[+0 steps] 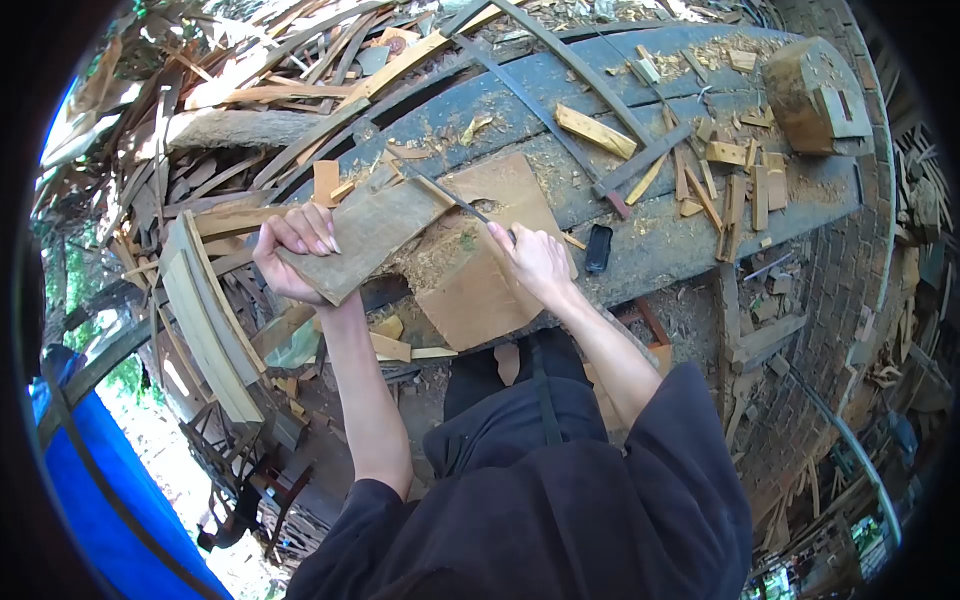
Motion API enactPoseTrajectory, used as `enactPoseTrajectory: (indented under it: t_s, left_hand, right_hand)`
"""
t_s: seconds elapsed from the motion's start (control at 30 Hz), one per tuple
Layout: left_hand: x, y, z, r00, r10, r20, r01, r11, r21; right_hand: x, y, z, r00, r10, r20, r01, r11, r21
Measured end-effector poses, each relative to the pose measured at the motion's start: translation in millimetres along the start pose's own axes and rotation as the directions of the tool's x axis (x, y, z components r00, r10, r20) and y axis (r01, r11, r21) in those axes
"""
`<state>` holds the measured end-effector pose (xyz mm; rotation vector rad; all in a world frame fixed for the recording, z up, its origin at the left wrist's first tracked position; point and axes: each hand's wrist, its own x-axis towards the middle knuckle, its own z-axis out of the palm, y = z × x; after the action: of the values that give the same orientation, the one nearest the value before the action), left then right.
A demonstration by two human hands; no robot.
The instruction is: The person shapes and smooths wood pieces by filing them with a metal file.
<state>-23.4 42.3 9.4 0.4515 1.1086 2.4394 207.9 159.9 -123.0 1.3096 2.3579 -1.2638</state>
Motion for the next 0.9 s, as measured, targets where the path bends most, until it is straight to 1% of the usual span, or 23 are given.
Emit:
enactPoseTrajectory:
  t_s: [0.03, 0.07, 0.1, 0.13, 0.17, 0.23, 0.27, 0.33, 0.37, 0.4, 0.43, 0.47, 0.5, 0.53, 0.57, 0.6, 0.63, 0.67, 0.73, 0.77, 0.8, 0.83, 0.9]
  left_hand:
    - [-3, 3, -4, 1.0, -0.012, -0.015, 0.013, 1.0, 0.009]
    - [-4, 4, -7, 1.0, -0.024, 0.001, 0.024, 1.0, -0.016]
    - [1, 1, -8, 1.0, -0.011, 0.03, 0.012, 0.999, -0.053]
    - [1, 1, -7, 1.0, -0.011, 0.024, 0.013, 0.998, -0.068]
    - [1, 2, -8, 1.0, -0.013, 0.024, 0.014, 0.998, -0.065]
    - [-1, 3, -9, 1.0, -0.022, 0.022, 0.023, 0.999, -0.027]
    - [-3, 1, -6, 1.0, -0.011, 0.027, 0.012, 0.999, -0.034]
    - [-4, 3, 0, 0.999, 0.028, -0.035, -0.027, 0.999, 0.02]
    - [-1, 3, -3, 0.999, 0.034, -0.036, -0.033, 0.999, 0.021]
    - [-3, 4, -2, 0.999, 0.035, -0.03, -0.035, 0.999, 0.02]
    - [-7, 3, -3, 0.999, 0.029, -0.022, -0.028, 0.999, 0.017]
    - [-7, 2, -6, 0.999, 0.032, -0.018, -0.032, 0.999, -0.023]
    - [-9, 1, -7, 0.999, 0.029, -0.022, -0.03, 0.999, -0.021]
    - [-8, 1, -8, 0.999, 0.032, -0.01, -0.032, 0.999, 0.005]
    - [-7, 3, -8, 0.999, 0.035, 0.002, -0.035, 0.999, 0.032]
    - [-9, 5, -8, 0.999, 0.035, 0.005, -0.035, 0.999, 0.032]
    - [-9, 5, -8, 1.0, 0.028, 0.004, -0.029, 0.999, 0.034]
    - [-8, 5, -7, 1.0, 0.026, 0.007, -0.026, 0.999, 0.037]
    - [-10, 6, -6, 1.0, 0.028, 0.013, -0.028, 0.999, 0.033]
    - [-9, 6, -9, 0.999, 0.033, -0.004, -0.033, 0.999, 0.035]
    - [-12, 6, -5, 0.999, 0.025, -0.041, -0.025, 1.0, 0.001]
    - [-17, 7, -4, 0.999, 0.015, -0.047, -0.015, 1.0, 0.0]
    - [-22, 7, 1, 0.999, 0.013, -0.039, -0.013, 1.0, -0.01]
  right_hand:
    - [-10, -10, -8, 1.0, -0.018, -0.01, 0.018, 1.0, 0.014]
    - [-23, -20, -17, 1.0, 0.005, 0.002, -0.005, 1.0, 0.013]
    - [-24, -35, -29, 0.998, -0.03, -0.058, 0.036, 0.993, 0.113]
    - [-24, -44, -34, 0.991, -0.061, -0.116, 0.085, 0.973, 0.213]
    - [-24, -38, -23, 0.992, -0.06, -0.114, 0.084, 0.973, 0.216]
    - [-19, -6, 21, 0.992, -0.044, -0.118, 0.068, 0.976, 0.209]
    - [-11, 17, 43, 0.999, 0.02, -0.034, -0.018, 0.998, 0.064]
    - [-6, 15, 28, 0.999, 0.006, -0.033, -0.005, 0.999, 0.051]
    - [-4, 16, 24, 1.0, 0.003, -0.014, -0.003, 1.0, 0.027]
    - [-11, -1, 6, 0.999, -0.029, -0.036, 0.031, 0.998, 0.056]
    - [-19, -14, -6, 1.0, -0.013, -0.025, 0.015, 0.999, 0.052]
    - [-21, -26, -15, 0.995, -0.04, -0.086, 0.055, 0.982, 0.181]
    - [-23, -32, -17, 0.987, -0.061, -0.15, 0.105, 0.946, 0.307]
    - [-25, -29, -12, 0.969, -0.113, -0.22, 0.188, 0.915, 0.357]
    - [-23, -23, -3, 0.969, -0.116, -0.22, 0.191, 0.913, 0.361]
    - [-21, -13, 10, 0.985, -0.079, -0.152, 0.118, 0.957, 0.266]
    - [-16, 2, 23, 0.995, -0.037, -0.095, 0.052, 0.986, 0.161]
    - [-9, 24, 42, 0.998, -0.025, -0.055, 0.024, 0.999, -0.028]
    - [-9, 24, 23, 0.999, -0.005, -0.052, 0.005, 1.0, 0.014]
    - [-4, 20, 15, 1.0, 0.011, -0.028, -0.009, 0.999, 0.046]
    - [-5, 15, 6, 0.999, -0.011, -0.052, 0.015, 0.998, 0.068]
    - [-10, 11, -3, 0.999, -0.002, -0.047, 0.005, 0.998, 0.066]
    - [-11, 1, -17, 0.988, -0.026, -0.155, 0.061, 0.972, 0.227]
